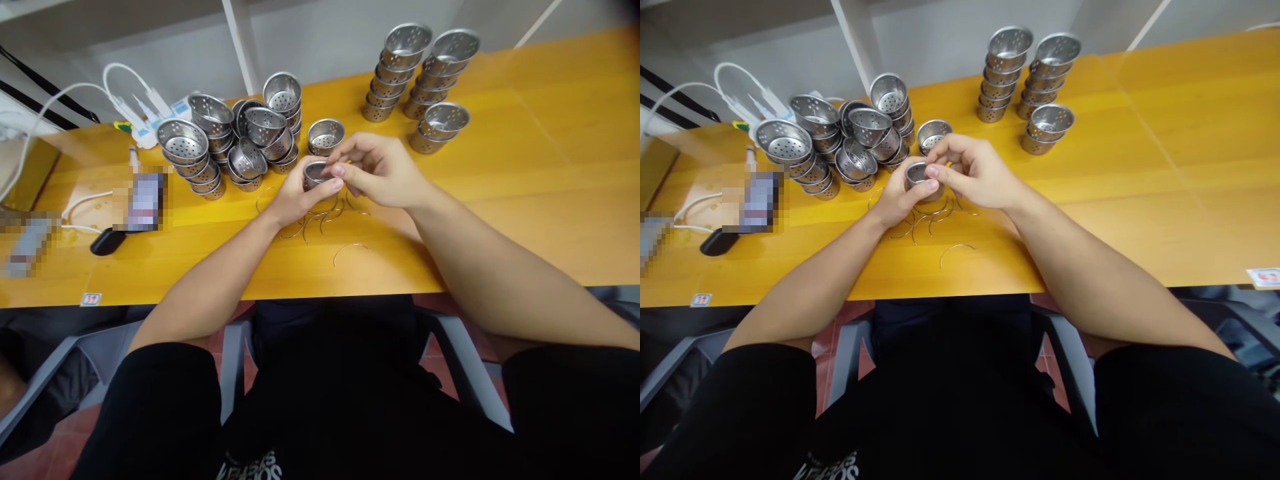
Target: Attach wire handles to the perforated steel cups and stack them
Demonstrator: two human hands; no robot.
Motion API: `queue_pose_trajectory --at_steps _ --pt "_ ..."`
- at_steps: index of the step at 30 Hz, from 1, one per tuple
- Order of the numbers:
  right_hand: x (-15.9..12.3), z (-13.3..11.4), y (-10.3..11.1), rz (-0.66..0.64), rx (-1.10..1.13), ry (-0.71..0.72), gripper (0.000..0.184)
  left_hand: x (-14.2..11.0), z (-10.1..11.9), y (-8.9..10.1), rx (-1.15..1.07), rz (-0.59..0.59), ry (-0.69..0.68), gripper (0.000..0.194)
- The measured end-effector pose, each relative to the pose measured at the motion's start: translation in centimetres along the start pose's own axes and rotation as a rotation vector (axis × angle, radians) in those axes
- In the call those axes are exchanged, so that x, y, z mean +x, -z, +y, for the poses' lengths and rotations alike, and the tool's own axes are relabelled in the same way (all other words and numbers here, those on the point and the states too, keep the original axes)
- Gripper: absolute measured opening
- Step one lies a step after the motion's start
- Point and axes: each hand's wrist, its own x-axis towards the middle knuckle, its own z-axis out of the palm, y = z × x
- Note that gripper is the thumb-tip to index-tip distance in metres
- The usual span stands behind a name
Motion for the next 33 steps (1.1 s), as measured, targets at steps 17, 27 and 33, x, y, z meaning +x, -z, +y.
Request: queue_pose_trajectory --at_steps 17,27,33 --pt "0.0 1.1 0.5 -0.074 0.077 -0.077 0.080 -0.1 -2.0 -0.4 0.072 -0.064 -0.137 0.096" --pt "0.0 1.5 0.6 -0.085 0.101 -0.081 0.074 -0.2 -1.9 -0.3 0.122 -0.042 -0.158 0.092" --pt "0.0 1.1 0.4 -0.111 0.044 -0.046 0.075 -0.2 -2.4 -0.2 0.112 -0.059 -0.176 0.102"
